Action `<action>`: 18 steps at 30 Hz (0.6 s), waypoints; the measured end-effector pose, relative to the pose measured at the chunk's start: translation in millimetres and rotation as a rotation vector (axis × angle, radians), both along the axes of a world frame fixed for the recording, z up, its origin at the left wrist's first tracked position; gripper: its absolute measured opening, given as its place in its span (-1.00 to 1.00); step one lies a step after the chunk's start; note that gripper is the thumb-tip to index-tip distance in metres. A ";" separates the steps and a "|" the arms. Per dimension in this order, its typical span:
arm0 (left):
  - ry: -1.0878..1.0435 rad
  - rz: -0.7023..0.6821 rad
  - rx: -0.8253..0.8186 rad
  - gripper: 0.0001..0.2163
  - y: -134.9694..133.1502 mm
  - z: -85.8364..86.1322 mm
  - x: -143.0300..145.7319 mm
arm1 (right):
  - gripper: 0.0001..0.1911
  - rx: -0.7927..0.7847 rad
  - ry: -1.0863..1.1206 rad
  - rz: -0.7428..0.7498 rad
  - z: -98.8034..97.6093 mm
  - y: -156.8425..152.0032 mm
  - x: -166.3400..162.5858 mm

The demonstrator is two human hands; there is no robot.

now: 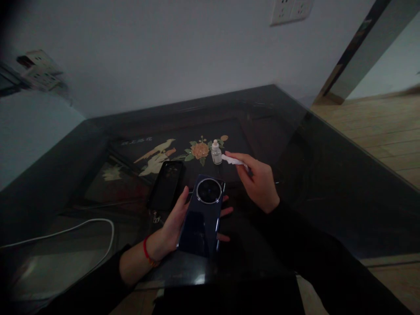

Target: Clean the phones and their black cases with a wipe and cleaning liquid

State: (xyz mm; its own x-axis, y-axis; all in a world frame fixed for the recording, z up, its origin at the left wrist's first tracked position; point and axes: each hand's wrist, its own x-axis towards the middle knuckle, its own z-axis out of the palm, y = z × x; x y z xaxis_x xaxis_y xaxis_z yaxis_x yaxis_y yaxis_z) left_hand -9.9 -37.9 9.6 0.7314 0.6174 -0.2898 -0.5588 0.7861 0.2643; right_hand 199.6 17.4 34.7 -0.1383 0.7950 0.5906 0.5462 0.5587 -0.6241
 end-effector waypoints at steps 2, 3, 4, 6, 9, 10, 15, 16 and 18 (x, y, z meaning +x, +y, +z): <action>0.079 0.055 -0.059 -0.39 -0.1 -0.6 0.8 | -0.66 -0.025 -0.080 0.068 -5.2 3.3 -1.3; 0.118 0.074 -0.074 -0.40 0.1 -0.1 1.0 | -0.65 -0.030 -0.111 0.112 -8.3 3.6 -2.9; 0.150 0.085 -0.074 -0.41 0.2 1.0 1.2 | -0.63 -0.030 -0.134 0.156 -11.4 3.3 -4.6; 0.173 0.083 -0.036 -0.43 0.1 4.7 1.5 | -0.60 -0.028 -0.156 0.224 -16.1 1.7 -7.7; 0.135 0.048 0.057 -0.47 -1.7 10.3 2.5 | -0.59 -0.027 -0.155 0.250 -18.6 0.1 -9.1; 0.123 0.040 0.081 -0.49 -2.6 11.4 3.2 | -0.59 -0.025 -0.153 0.248 -18.6 -0.1 -9.1; 0.183 0.075 0.128 -0.49 -5.6 11.3 8.1 | -0.60 -0.015 -0.197 0.307 -16.4 -4.4 -13.8; 0.204 0.094 0.131 -0.48 -5.7 11.0 9.0 | -0.59 0.001 -0.212 0.341 -16.0 -5.7 -15.6; 0.237 0.129 0.130 -0.47 -5.7 11.0 10.2 | -0.57 0.058 -0.253 0.416 -15.2 -7.5 -17.8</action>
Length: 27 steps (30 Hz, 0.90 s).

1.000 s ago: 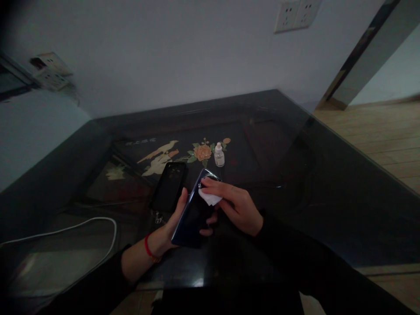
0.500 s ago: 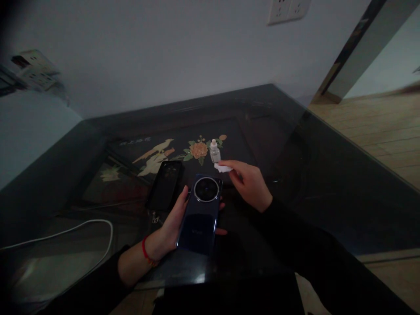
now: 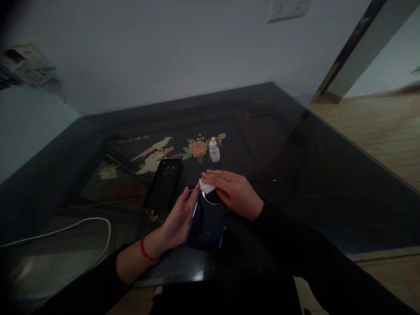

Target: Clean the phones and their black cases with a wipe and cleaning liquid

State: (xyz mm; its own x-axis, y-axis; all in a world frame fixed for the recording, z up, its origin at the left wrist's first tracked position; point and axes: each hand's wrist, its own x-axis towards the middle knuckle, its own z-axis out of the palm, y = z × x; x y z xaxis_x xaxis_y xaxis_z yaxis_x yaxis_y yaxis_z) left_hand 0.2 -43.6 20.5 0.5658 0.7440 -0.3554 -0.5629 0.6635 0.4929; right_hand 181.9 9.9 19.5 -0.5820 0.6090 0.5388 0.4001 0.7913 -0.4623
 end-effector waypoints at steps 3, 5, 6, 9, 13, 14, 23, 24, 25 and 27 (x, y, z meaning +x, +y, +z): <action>0.002 0.017 0.010 -0.48 0.0 0.9 -0.5 | -0.58 0.090 -0.032 -0.004 0.5 1.4 2.4; -0.032 0.006 0.033 -0.51 -0.1 1.4 -1.7 | -0.60 0.120 -0.014 -0.108 0.8 3.5 5.8; -0.045 0.004 0.042 -0.52 -0.3 1.5 -2.1 | -0.61 0.124 0.000 -0.157 1.1 4.0 6.8; -0.049 0.017 0.043 -0.52 -0.5 1.6 -1.4 | -0.61 0.117 0.013 -0.159 2.4 1.2 3.6; 0.001 0.079 0.001 -0.50 -0.4 2.3 2.4 | -0.65 0.169 -0.023 -0.027 3.4 -6.1 -8.2; 0.009 0.089 -0.004 -0.50 -0.3 2.6 3.0 | -0.65 0.190 -0.029 -0.019 3.3 -6.6 -9.7; -0.019 0.046 -0.033 -0.47 0.5 1.1 4.4 | -0.66 0.272 -0.036 -0.052 2.2 -5.6 -13.9; -0.016 0.056 -0.060 -0.46 0.8 0.9 4.9 | -0.67 0.295 -0.059 -0.010 1.9 -7.5 -16.1; -0.013 0.073 -0.083 -0.44 1.2 0.9 5.3 | -0.67 0.321 -0.079 0.030 1.7 -9.5 -18.2; -0.005 0.120 -0.114 -0.44 2.4 1.5 5.1 | -0.66 0.359 -0.106 0.089 1.6 -13.4 -20.8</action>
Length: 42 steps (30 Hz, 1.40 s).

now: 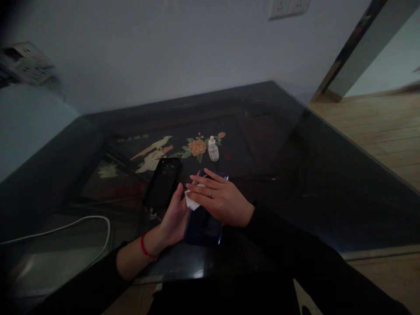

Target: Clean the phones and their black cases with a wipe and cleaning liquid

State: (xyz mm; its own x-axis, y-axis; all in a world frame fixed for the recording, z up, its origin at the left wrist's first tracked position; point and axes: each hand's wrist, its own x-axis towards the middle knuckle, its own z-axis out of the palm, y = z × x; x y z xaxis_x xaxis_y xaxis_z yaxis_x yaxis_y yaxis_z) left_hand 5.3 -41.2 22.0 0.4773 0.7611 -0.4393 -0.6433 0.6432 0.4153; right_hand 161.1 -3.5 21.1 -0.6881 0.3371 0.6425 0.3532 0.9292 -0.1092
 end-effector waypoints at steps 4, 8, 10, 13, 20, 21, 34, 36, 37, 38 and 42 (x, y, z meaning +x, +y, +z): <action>0.023 0.071 0.032 -0.48 3.2 3.5 -5.4 | -0.69 0.027 -0.026 0.072 1.8 -3.6 3.7; 0.020 0.141 0.085 -0.47 7.5 6.2 -13.2 | -0.68 0.005 0.015 0.117 6.2 2.1 18.6; -0.010 0.139 0.110 -0.47 8.9 6.3 -15.9 | -0.63 -0.025 0.093 0.064 8.5 7.0 27.4; -0.076 0.053 0.150 -0.47 7.8 5.1 -17.4 | -0.56 -0.085 0.220 -0.133 10.5 12.9 35.1; -0.109 -0.173 0.227 -0.47 -1.4 1.0 -12.9 | -0.60 -0.236 0.197 -0.146 8.1 15.7 26.5; -0.103 -0.173 0.228 -0.47 -1.4 1.1 -12.7 | -0.60 -0.242 0.188 -0.137 8.1 16.1 26.6; -0.067 0.109 0.177 -0.50 13.9 5.2 -21.4 | -0.56 -0.181 0.126 -0.088 9.8 12.4 31.0; -0.063 0.099 0.185 -0.49 13.3 6.0 -20.4 | -0.60 -0.210 0.191 -0.128 10.6 12.5 29.1; -0.064 0.091 0.188 -0.48 12.6 6.6 -19.7 | -0.62 -0.239 0.226 -0.150 10.8 12.8 28.4; -0.064 0.085 0.187 -0.48 11.9 7.2 -18.9 | -0.63 -0.275 0.256 -0.169 10.6 13.2 27.7; -0.039 0.089 0.144 -0.50 10.3 8.5 -16.7 | -0.53 -0.379 0.335 -0.185 6.4 15.0 26.0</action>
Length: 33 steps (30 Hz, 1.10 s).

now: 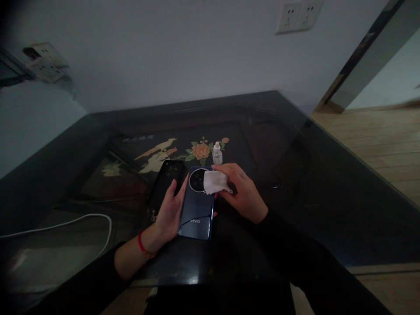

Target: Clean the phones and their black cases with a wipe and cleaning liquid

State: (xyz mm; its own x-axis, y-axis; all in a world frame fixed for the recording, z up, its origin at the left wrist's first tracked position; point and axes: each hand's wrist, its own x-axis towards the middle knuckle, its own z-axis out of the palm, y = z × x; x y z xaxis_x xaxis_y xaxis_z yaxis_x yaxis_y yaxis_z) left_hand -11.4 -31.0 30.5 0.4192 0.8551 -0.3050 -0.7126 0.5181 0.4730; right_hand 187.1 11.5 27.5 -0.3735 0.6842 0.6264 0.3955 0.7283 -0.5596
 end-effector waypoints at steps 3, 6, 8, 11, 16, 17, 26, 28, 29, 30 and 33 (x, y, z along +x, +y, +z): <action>0.004 0.003 -0.019 -0.50 1.4 -0.7 -0.4 | -0.59 0.059 -0.038 0.001 -4.4 1.5 1.2; -0.015 0.002 -0.013 -0.51 3.6 -1.3 -1.6 | -0.60 0.126 -0.131 -0.013 -6.8 3.8 4.4; -0.015 0.011 -0.005 -0.51 4.3 -1.0 -1.8 | -0.55 0.138 -0.186 -0.011 -6.9 5.5 6.5; 0.002 0.021 0.016 -0.51 3.6 0.0 -1.0 | -0.46 0.166 -0.296 -0.010 -5.8 6.7 7.2; 0.038 0.013 0.015 -0.51 0.2 2.0 2.3 | -0.51 0.231 -0.368 -0.108 -7.3 3.0 1.0; 0.047 0.013 0.010 -0.51 -0.1 2.3 2.8 | -0.52 0.235 -0.364 -0.125 -8.3 2.3 0.1; -0.013 -0.078 0.054 -0.51 -0.6 -5.4 0.7 | -0.51 0.158 -0.222 -0.109 -8.2 7.8 6.3; -0.013 -0.095 0.039 -0.52 -2.1 -6.1 0.5 | -0.50 0.156 -0.257 -0.037 -8.1 9.0 5.5; -0.013 -0.096 0.028 -0.52 -2.5 -5.8 0.4 | -0.50 0.154 -0.275 -0.016 -8.1 9.2 5.0; -0.013 -0.086 0.019 -0.51 -2.4 -5.1 0.2 | -0.50 0.156 -0.287 -0.007 -8.0 9.0 4.9; -0.007 -0.009 0.006 -0.50 1.2 -2.0 -1.5 | -0.56 0.181 -0.300 -0.006 -6.6 6.7 6.1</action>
State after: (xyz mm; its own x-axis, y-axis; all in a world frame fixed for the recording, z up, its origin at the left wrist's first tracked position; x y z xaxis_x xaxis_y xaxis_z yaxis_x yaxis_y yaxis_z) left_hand -12.9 -29.8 28.5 0.4292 0.8529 -0.2973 -0.7112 0.5220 0.4708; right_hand 193.2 18.2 20.8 -0.5559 0.5749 0.6003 0.5274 0.8022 -0.2799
